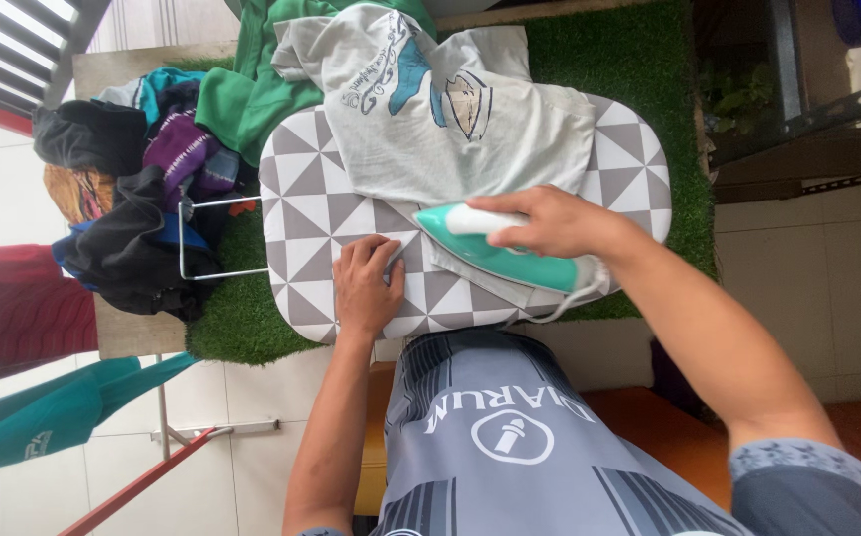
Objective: The person irons a light-colored t-shirt on a patterned ironing board. They smooth the fabric with their hands, use a green and white iron to press the shirt, and flip it over to iron the other side.
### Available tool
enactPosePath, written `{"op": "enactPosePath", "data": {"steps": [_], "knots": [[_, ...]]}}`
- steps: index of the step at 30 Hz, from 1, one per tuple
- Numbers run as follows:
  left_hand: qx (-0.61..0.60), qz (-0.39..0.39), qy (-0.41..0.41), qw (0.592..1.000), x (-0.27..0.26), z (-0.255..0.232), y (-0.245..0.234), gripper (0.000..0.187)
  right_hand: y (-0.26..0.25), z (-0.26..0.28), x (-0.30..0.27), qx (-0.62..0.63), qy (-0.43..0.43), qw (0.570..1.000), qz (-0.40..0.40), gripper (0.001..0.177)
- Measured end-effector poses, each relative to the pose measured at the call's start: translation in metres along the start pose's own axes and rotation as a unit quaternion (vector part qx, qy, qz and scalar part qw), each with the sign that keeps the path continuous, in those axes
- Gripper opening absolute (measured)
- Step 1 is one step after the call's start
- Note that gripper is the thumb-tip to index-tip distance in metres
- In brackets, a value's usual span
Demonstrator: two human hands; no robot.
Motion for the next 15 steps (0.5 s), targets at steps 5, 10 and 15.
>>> {"op": "enactPosePath", "data": {"steps": [5,10,15], "knots": [[-0.008,-0.005,-0.003,1.000,-0.004,0.000,-0.001,0.028,0.000,-0.007,-0.012,0.003,0.086,0.996,0.021,0.066],[-0.006,-0.009,0.005,1.000,0.000,0.001,-0.003,0.027,-0.013,-0.021,-0.038,0.001,0.133,0.989,0.058,0.072],[-0.008,0.001,0.003,1.000,-0.001,0.003,-0.003,0.027,0.007,-0.007,-0.017,0.060,0.083,0.993,0.050,0.074]]}}
Point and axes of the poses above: each hand's wrist, its own x-axis towards the middle knuckle, its own y-axis out of the palm, z = x × y, the point moved 6 cm from there along x, towards the middle knuckle, and after that the axes turned 7 degrees about x, right-handed, at the moved point
